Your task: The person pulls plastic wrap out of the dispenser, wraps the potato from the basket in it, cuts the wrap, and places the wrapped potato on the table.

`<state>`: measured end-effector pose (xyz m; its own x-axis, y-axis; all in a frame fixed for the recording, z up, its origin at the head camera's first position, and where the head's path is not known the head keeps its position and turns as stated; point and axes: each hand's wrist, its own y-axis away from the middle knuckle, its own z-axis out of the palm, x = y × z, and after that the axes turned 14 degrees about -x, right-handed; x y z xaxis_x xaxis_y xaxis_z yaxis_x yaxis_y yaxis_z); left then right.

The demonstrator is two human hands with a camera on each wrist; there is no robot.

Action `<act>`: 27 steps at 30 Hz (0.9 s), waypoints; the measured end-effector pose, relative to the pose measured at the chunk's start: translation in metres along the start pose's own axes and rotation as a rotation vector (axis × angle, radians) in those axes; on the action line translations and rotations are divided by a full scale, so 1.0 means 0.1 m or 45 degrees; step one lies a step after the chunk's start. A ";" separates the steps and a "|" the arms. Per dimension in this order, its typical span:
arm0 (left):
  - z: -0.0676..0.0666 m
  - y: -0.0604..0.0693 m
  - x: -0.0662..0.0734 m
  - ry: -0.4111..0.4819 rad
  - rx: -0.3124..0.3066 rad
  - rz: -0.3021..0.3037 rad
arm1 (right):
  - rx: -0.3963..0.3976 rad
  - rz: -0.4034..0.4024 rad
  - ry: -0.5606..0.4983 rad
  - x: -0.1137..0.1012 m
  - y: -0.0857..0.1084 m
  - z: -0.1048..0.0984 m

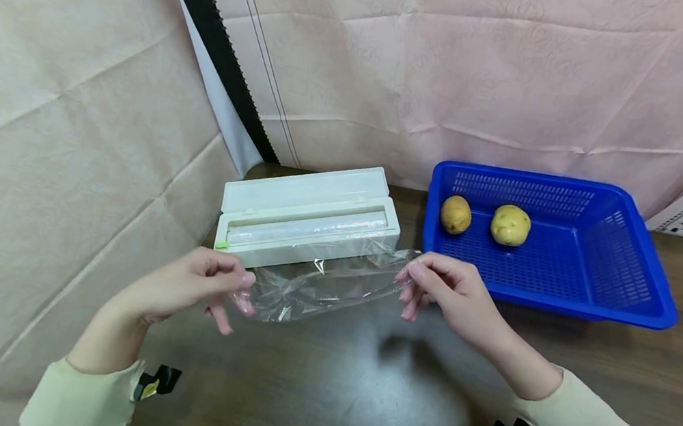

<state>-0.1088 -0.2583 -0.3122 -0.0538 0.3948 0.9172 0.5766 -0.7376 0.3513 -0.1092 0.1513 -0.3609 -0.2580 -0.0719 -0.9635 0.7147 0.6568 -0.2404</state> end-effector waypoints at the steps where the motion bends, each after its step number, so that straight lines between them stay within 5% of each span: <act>1: 0.02 -0.04 -0.04 0.009 0.003 -0.026 | -0.007 0.028 -0.004 0.02 0.03 0.00; 11: 0.35 -0.19 -0.33 0.020 0.039 -0.196 | -0.061 0.170 -0.031 0.31 0.31 0.04; 27: 0.68 0.01 -0.73 0.090 0.136 -0.366 | -0.251 0.359 -0.144 0.79 0.76 0.24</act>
<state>-0.0489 -0.2502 -0.3922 -0.2812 0.5373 0.7951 0.6115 -0.5383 0.5800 -0.0603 0.1774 -0.4585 0.0126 0.0574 -0.9983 0.6058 0.7938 0.0533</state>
